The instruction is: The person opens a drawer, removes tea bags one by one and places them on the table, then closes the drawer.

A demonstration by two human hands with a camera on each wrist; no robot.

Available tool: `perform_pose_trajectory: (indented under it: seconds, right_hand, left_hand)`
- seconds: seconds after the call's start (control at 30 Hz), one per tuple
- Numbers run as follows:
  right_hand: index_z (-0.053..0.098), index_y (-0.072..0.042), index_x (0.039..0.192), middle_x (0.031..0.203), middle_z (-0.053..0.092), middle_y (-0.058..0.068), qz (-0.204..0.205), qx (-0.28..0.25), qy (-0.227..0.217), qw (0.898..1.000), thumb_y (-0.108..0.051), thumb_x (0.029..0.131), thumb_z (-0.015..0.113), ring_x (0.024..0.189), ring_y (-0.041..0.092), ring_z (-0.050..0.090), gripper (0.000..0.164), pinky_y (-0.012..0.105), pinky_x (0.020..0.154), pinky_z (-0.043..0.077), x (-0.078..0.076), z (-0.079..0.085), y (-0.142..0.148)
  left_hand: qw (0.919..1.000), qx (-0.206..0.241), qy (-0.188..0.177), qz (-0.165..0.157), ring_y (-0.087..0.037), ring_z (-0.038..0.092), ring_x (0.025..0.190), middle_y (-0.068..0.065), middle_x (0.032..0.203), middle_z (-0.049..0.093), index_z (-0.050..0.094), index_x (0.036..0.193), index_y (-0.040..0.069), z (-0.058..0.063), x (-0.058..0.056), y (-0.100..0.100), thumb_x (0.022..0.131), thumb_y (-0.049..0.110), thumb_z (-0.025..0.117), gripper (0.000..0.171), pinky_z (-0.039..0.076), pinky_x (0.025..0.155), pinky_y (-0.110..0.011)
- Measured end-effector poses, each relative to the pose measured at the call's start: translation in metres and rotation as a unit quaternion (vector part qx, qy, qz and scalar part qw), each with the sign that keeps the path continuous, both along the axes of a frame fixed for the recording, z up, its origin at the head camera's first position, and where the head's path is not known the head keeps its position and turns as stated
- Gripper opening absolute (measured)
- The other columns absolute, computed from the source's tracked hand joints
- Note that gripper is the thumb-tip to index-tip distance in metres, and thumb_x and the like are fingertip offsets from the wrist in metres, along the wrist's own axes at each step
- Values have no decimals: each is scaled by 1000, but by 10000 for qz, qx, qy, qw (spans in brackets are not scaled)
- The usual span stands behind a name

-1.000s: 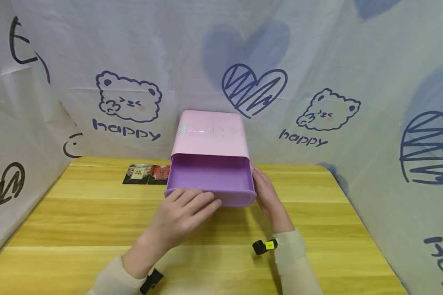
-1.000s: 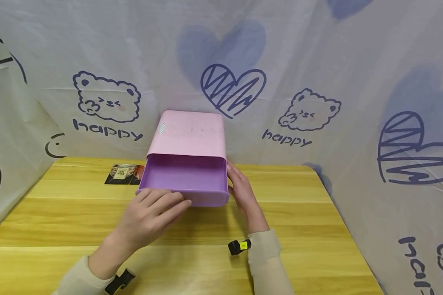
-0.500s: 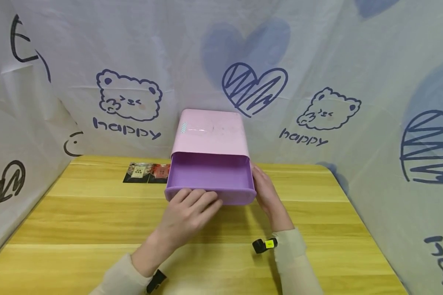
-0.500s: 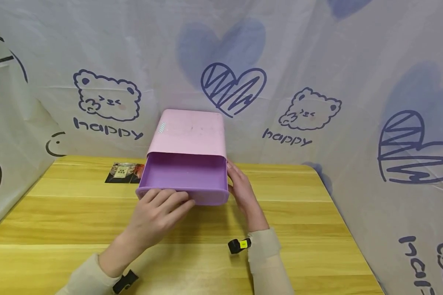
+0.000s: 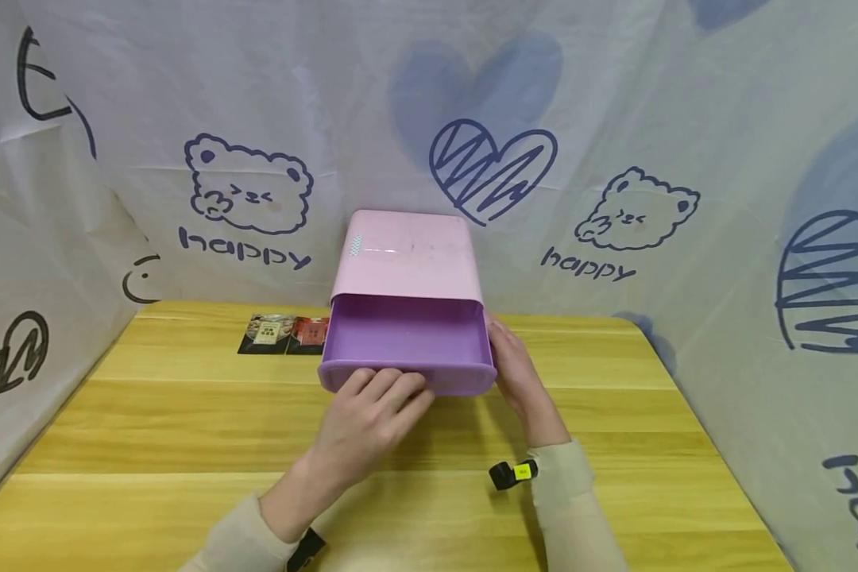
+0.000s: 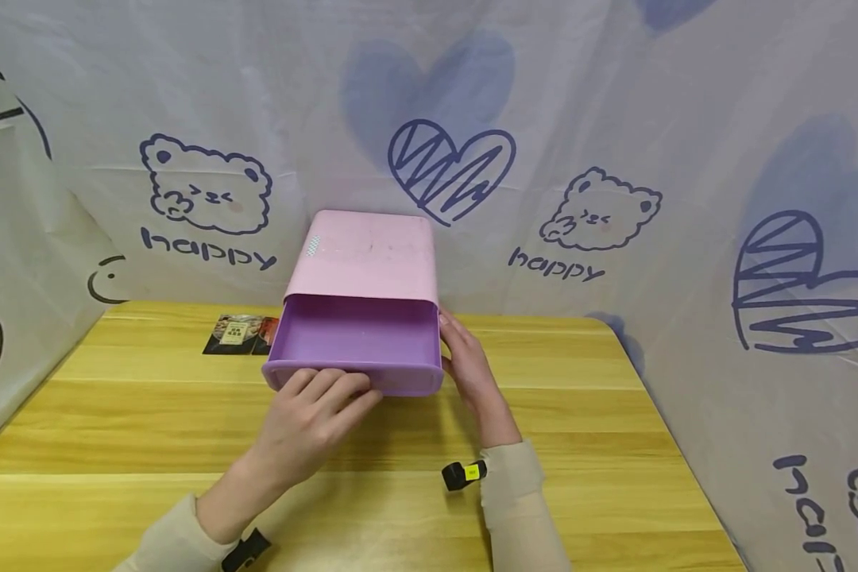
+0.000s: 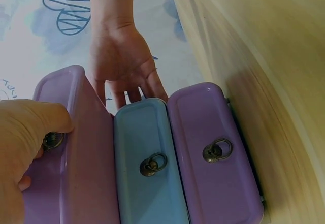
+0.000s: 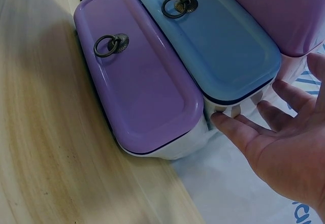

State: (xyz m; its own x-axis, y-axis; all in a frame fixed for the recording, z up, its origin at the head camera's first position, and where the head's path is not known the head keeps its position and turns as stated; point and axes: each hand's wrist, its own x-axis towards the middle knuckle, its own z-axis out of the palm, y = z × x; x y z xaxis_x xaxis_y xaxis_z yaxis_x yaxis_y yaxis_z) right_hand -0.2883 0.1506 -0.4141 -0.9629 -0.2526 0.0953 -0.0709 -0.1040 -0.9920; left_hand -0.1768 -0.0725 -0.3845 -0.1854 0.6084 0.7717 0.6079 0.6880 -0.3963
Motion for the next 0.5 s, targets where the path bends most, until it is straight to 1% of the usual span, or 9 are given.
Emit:
perform_pose_trajectory:
  seconds: [0.17,0.3,0.5]
  right_hand:
    - [42,-19,136,138,41,3,11,34,15,10000,-45,94,40,118,16,40,49,40,103,31,0,0,0]
    - [43,-18,135,137,42,4,-1,-36,19,10000,-43,94,42,116,17,41,49,41,102,32,0,0,0]
    - [41,-18,136,139,40,2,24,-88,53,9999,-41,94,42,118,16,40,48,39,103,31,0,-1,0]
  left_hand:
    - [9999,17,-108,-28,-22,52,87,-3,100,61,66,96,12,1,1,1,91,14,38,29,41,64,-33]
    - [9999,41,-154,-62,-22,52,88,-2,99,61,66,95,12,3,2,2,91,13,37,29,42,65,-33]
    - [9997,63,-208,-143,-22,52,89,-3,97,61,66,94,10,5,5,3,91,10,37,29,46,69,-33]
